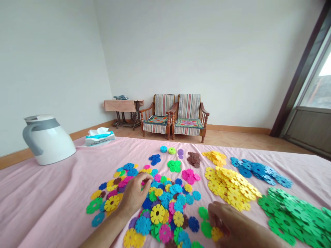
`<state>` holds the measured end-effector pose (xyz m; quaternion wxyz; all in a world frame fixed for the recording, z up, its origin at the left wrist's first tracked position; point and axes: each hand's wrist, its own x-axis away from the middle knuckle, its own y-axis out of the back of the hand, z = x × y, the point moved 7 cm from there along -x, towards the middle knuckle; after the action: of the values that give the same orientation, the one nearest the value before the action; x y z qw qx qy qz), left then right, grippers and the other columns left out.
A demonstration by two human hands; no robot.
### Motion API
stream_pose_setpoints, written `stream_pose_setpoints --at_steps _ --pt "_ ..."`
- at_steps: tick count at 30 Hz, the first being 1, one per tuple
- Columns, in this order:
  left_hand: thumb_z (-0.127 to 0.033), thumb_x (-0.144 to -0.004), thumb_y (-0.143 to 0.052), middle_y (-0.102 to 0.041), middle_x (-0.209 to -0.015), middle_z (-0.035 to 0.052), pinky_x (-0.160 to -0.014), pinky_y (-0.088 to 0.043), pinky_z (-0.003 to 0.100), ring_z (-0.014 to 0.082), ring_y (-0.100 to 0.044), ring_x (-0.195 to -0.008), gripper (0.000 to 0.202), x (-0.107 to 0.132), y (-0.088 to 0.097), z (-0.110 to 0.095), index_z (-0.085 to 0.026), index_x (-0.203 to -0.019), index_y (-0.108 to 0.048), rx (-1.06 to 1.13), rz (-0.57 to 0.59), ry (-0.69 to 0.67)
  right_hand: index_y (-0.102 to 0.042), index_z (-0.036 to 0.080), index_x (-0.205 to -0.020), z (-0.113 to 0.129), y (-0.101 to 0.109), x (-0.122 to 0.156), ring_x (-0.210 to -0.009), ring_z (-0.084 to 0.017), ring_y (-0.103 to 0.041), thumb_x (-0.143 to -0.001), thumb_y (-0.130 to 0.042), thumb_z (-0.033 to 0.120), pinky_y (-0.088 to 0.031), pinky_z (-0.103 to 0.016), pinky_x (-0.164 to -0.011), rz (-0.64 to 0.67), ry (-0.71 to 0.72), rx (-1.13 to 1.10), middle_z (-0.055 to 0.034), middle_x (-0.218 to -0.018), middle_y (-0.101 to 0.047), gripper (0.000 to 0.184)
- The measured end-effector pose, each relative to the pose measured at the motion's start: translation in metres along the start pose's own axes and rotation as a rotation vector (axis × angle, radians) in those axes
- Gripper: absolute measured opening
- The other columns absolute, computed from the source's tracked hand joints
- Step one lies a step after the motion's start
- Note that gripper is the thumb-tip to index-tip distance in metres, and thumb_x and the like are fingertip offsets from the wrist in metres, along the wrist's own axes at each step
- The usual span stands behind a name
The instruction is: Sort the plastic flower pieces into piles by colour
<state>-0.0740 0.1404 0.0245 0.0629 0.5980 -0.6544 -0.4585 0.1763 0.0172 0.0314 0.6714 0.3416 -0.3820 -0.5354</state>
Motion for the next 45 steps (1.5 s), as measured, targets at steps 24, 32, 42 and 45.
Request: stream_pose_setpoints --at_steps 24,32,42,45 --pt "-0.022 -0.084 -0.046 -0.069 -0.078 0.0024 -0.072 -0.049 0.027 0.0170 -0.064 -0.077 0.016 0.000 0.002 0.001 -0.020 -0.079 -0.062 0.004 -0.006 0.015 -0.060 0.015 -0.091 -0.168 0.097 -0.141 -0.079 -0.013 -0.060 -0.088 -0.054 0.033 -0.049 -0.031 -0.071 -0.543 -0.455 0.143 -0.0019 -0.091 -0.063 0.019" --pt "-0.022 -0.084 -0.046 -0.068 -0.079 0.0031 -0.074 -0.048 0.028 0.0176 -0.063 -0.079 0.018 -0.001 0.001 -0.002 -0.020 -0.078 -0.063 -0.007 -0.008 0.006 -0.062 0.016 -0.087 -0.115 0.088 -0.122 -0.077 -0.021 -0.062 -0.078 -0.047 0.015 -0.041 -0.028 -0.065 -0.575 -0.242 0.102 -0.0088 -0.082 -0.068 0.018" --pt "-0.021 -0.083 -0.047 -0.069 -0.081 0.0029 -0.073 -0.048 0.028 0.0175 -0.064 -0.079 0.017 0.000 0.001 -0.002 -0.020 -0.080 -0.063 0.006 -0.012 0.005 -0.065 0.022 -0.091 0.046 -0.007 -0.054 -0.085 -0.016 -0.060 -0.076 -0.050 0.015 -0.044 -0.026 -0.075 -0.212 0.308 -0.109 -0.0041 -0.094 -0.064 0.023" --pt "-0.021 -0.083 -0.047 -0.069 -0.082 0.0029 -0.075 -0.048 0.028 0.0177 -0.064 -0.081 0.017 0.001 0.001 -0.003 -0.019 -0.080 -0.063 0.012 -0.013 0.007 -0.064 0.021 -0.104 0.055 -0.016 -0.050 -0.101 -0.021 -0.056 -0.074 -0.050 0.011 -0.042 -0.031 -0.088 -0.133 0.276 -0.062 -0.0086 -0.108 -0.059 0.034"
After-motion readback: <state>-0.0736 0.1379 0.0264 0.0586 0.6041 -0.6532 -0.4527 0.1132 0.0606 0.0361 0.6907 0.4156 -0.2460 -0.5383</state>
